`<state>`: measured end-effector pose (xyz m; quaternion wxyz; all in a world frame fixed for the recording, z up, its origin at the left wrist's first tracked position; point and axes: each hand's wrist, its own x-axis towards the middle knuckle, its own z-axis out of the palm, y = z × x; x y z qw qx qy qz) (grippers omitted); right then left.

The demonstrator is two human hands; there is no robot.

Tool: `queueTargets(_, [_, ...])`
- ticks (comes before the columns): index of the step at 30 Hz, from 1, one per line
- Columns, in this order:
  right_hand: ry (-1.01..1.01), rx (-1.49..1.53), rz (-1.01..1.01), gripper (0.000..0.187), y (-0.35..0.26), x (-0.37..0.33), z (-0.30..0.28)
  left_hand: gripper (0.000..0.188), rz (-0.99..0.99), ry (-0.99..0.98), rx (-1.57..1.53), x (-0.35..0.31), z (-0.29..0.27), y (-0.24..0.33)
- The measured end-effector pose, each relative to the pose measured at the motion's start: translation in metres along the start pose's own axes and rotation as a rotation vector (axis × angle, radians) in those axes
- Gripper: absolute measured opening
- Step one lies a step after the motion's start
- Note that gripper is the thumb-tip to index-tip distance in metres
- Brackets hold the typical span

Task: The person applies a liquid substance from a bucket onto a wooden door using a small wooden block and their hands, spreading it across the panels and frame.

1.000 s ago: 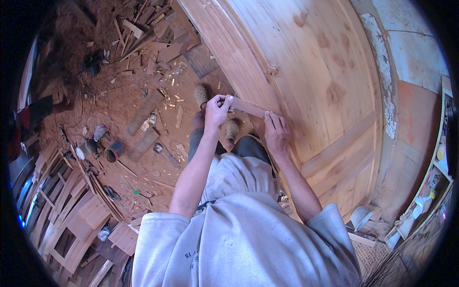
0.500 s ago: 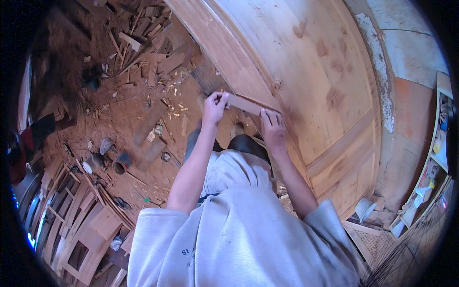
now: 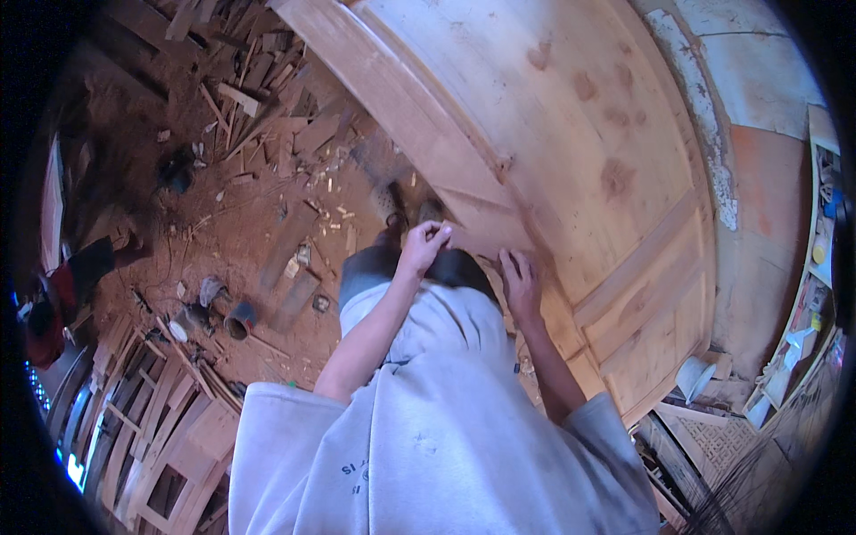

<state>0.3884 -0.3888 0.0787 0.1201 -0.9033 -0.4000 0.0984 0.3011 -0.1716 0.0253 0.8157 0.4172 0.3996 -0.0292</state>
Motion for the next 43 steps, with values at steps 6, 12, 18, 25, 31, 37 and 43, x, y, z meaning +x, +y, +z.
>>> queueTargets(6, [0.056,0.003,-0.107,0.042,-0.003,0.019,-0.003,0.015,0.055,0.223,-0.072,-0.005,0.003,-0.007])
queueTargets(12, [0.077,0.021,-0.139,0.04,-0.026,0.069,0.001,0.017,0.194,0.4,-0.081,0.027,-0.012,0.02])
queueTargets(18, [0.07,0.048,-0.144,0.038,-0.023,0.068,-0.007,0.017,0.151,0.337,-0.087,0.025,-0.012,0.036])
queueTargets(25, [-0.064,0.006,-0.112,0.041,-0.003,0.0,-0.013,0.016,0.061,0.227,-0.091,-0.021,0.011,-0.014])
queueTargets(31, [0.036,-0.027,-0.166,0.039,-0.005,0.022,0.007,0.016,0.17,0.288,-0.087,0.011,0.007,-0.003])
queueTargets(37, [0.087,-0.055,-0.165,0.036,-0.04,0.089,0.002,0.018,0.272,0.463,-0.065,0.056,-0.015,0.039])
queueTargets(43, [0.028,0.042,-0.129,0.041,-0.032,0.075,-0.001,0.018,0.279,0.342,0.059,0.046,-0.027,0.03])
